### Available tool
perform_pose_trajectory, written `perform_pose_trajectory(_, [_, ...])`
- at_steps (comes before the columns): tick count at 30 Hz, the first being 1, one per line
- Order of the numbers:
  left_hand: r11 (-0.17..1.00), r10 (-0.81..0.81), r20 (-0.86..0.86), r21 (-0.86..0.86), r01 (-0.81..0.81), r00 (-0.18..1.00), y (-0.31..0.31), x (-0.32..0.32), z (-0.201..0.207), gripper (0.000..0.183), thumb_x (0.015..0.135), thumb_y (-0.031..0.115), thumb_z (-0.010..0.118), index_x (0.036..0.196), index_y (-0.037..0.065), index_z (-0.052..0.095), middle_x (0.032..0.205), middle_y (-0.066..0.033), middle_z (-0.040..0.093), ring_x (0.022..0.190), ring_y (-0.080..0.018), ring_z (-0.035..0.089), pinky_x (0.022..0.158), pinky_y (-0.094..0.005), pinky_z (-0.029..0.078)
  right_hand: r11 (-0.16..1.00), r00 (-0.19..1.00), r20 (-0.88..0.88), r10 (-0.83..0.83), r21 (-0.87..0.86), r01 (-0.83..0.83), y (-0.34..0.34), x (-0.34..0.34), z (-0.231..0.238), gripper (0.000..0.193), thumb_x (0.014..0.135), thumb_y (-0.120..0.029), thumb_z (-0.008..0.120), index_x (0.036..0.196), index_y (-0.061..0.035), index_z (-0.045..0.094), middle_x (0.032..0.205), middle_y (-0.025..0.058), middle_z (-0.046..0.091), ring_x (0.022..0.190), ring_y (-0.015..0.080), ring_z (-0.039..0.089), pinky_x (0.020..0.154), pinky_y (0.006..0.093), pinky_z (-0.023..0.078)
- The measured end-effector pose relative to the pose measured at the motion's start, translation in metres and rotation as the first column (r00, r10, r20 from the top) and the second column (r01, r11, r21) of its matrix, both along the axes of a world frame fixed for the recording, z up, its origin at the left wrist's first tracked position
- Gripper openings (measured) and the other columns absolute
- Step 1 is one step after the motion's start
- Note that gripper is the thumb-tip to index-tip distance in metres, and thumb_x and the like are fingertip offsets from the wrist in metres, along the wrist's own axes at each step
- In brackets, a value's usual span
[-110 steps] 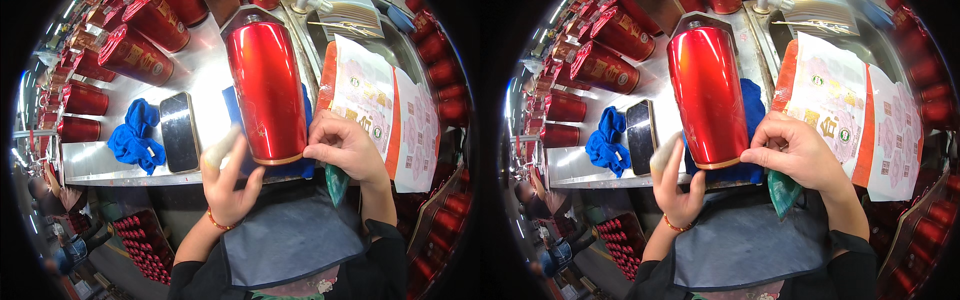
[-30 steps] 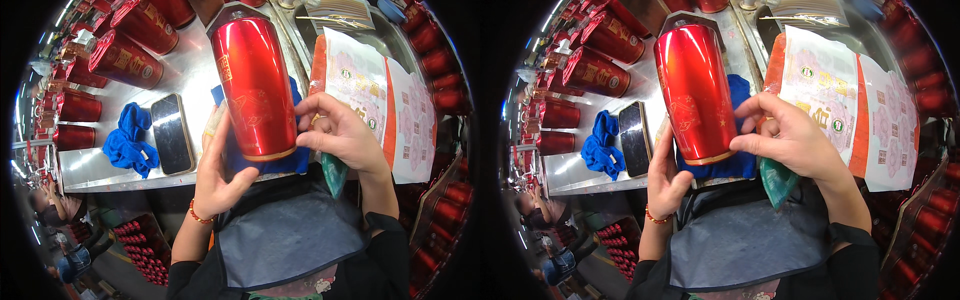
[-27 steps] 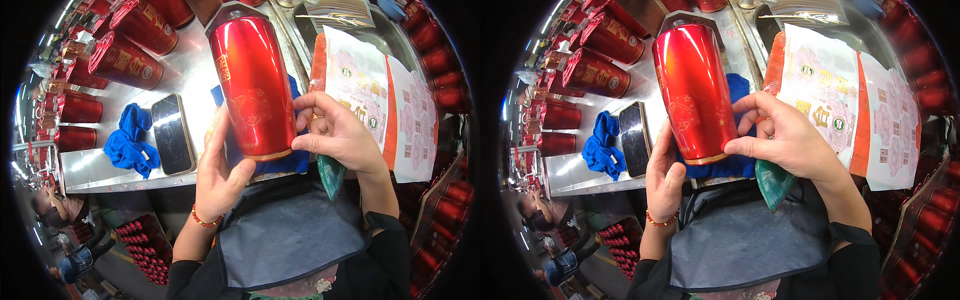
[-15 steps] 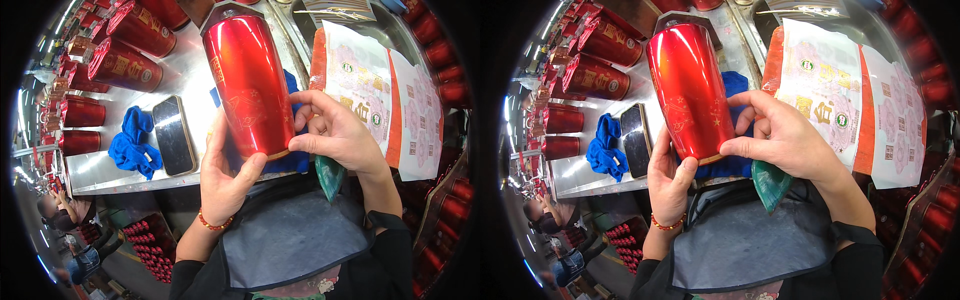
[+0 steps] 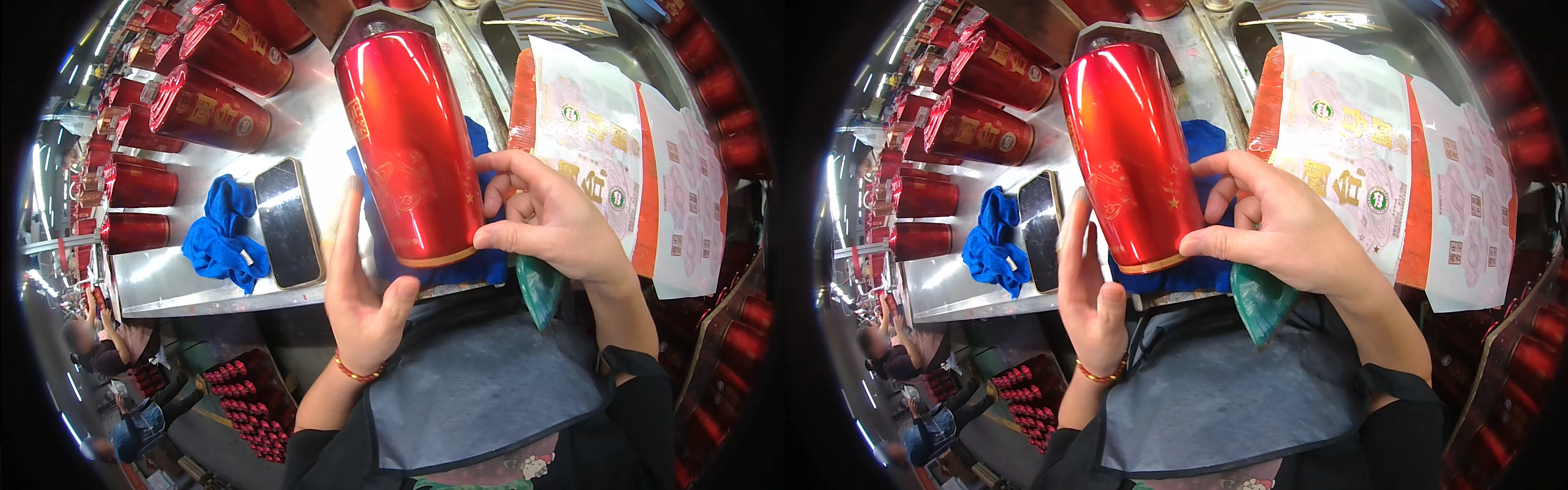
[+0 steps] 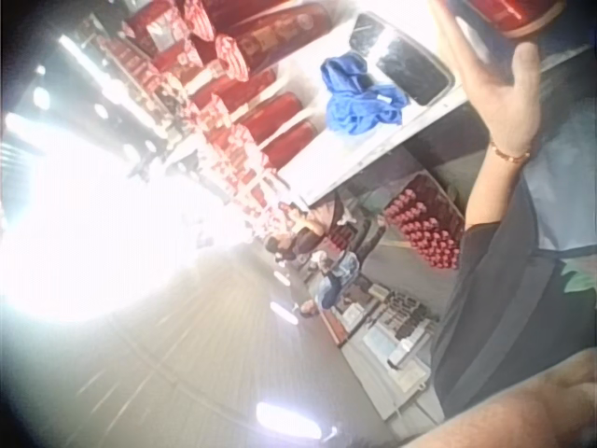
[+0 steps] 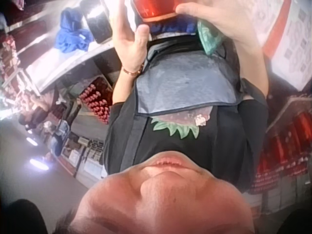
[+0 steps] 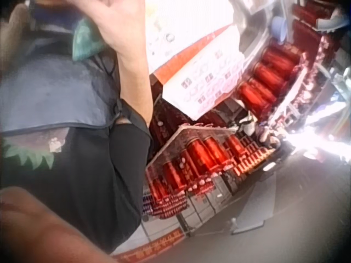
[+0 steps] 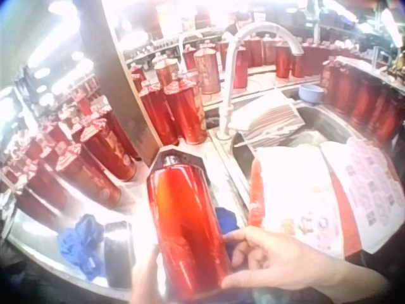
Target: The person wipes the exterior of red cylindrical containers with a green cloth, rotating each container to clean all sides. The person handles the containers one at a time and places them back on the stainless steel counter after cleaning.
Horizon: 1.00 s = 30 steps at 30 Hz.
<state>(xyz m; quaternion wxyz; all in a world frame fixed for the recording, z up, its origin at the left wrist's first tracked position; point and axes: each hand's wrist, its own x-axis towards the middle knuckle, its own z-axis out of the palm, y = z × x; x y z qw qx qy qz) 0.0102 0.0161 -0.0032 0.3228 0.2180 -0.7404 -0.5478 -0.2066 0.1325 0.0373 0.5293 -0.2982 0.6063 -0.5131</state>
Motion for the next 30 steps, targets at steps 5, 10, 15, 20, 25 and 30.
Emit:
perform_pose_trajectory(5, [0.764,0.131,-0.016,-0.635,-0.111,0.991,0.012,0.019,-0.001,0.027,0.092,0.018,0.072,0.113,0.001,0.073,0.117,-0.0189,0.071,0.107,-0.0327,0.064,0.093,-0.0406,0.054,1.000,1.000,-0.007,-0.004,0.009,0.004,0.000,0.001,-0.001,0.062,0.083,-0.004,0.082,0.137,0.0033,0.051,0.098,0.0019,0.057,0.074,0.0012,0.055,0.065,0.0159,0.042])
perform_pose_trajectory(10, [0.659,0.067,-0.034,-0.749,-0.070,0.997,0.009,0.012,0.001,0.023,0.083,0.004,0.074,0.105,0.007,0.078,0.112,-0.0097,0.070,0.105,-0.0276,0.067,0.086,-0.0359,0.059,1.000,1.000,0.020,0.001,0.019,-0.001,0.000,0.000,0.000,0.065,0.083,-0.005,0.082,0.138,0.0033,0.049,0.099,0.0023,0.057,0.075,0.0018,0.056,0.066,0.0167,0.043])
perform_pose_trajectory(15, [0.619,0.019,-0.032,-0.784,-0.037,0.999,0.008,0.005,0.007,0.033,0.071,0.003,0.079,0.103,0.013,0.080,0.113,-0.0015,0.068,0.103,-0.0242,0.065,0.081,-0.0350,0.059,1.000,1.000,0.020,-0.009,-0.029,0.009,0.001,0.001,-0.006,0.064,0.084,-0.009,0.084,0.137,0.0038,0.050,0.098,0.0032,0.058,0.074,0.0031,0.056,0.065,0.0176,0.043])
perform_pose_trajectory(20, [0.586,-0.034,-0.048,-0.810,-0.019,0.998,0.011,-0.011,0.013,0.039,0.065,0.005,0.083,0.102,0.016,0.081,0.108,0.0031,0.069,0.102,-0.0217,0.062,0.078,-0.0339,0.055,0.999,0.999,-0.017,0.031,0.019,-0.030,0.001,-0.003,-0.002,0.064,0.085,-0.006,0.082,0.139,0.0036,0.048,0.100,0.0038,0.059,0.084,0.0069,0.062,0.074,0.0198,0.049])
perform_pose_trajectory(25, [0.627,-0.057,-0.054,-0.779,-0.007,0.997,0.009,-0.011,0.016,0.036,0.070,0.006,0.080,0.106,0.010,0.079,0.114,-0.0047,0.072,0.104,-0.0226,0.062,0.081,-0.0351,0.057,0.992,0.992,-0.017,0.123,0.002,-0.123,-0.009,-0.035,0.001,0.058,0.087,-0.005,0.078,0.139,0.0043,0.052,0.099,0.0039,0.063,0.086,0.0080,0.063,0.077,0.0213,0.050])
perform_pose_trajectory(30, [0.712,0.015,-0.068,-0.699,-0.058,0.998,0.004,0.012,0.013,0.032,0.077,0.001,0.075,0.109,0.005,0.076,0.105,-0.0125,0.073,0.101,-0.0319,0.071,0.086,-0.0393,0.061,0.970,0.952,-0.206,0.227,-0.045,-0.241,-0.070,-0.077,0.002,0.065,0.094,-0.033,0.073,0.143,0.0041,0.052,0.108,0.0031,0.066,0.079,0.0068,0.058,0.074,0.0229,0.050])
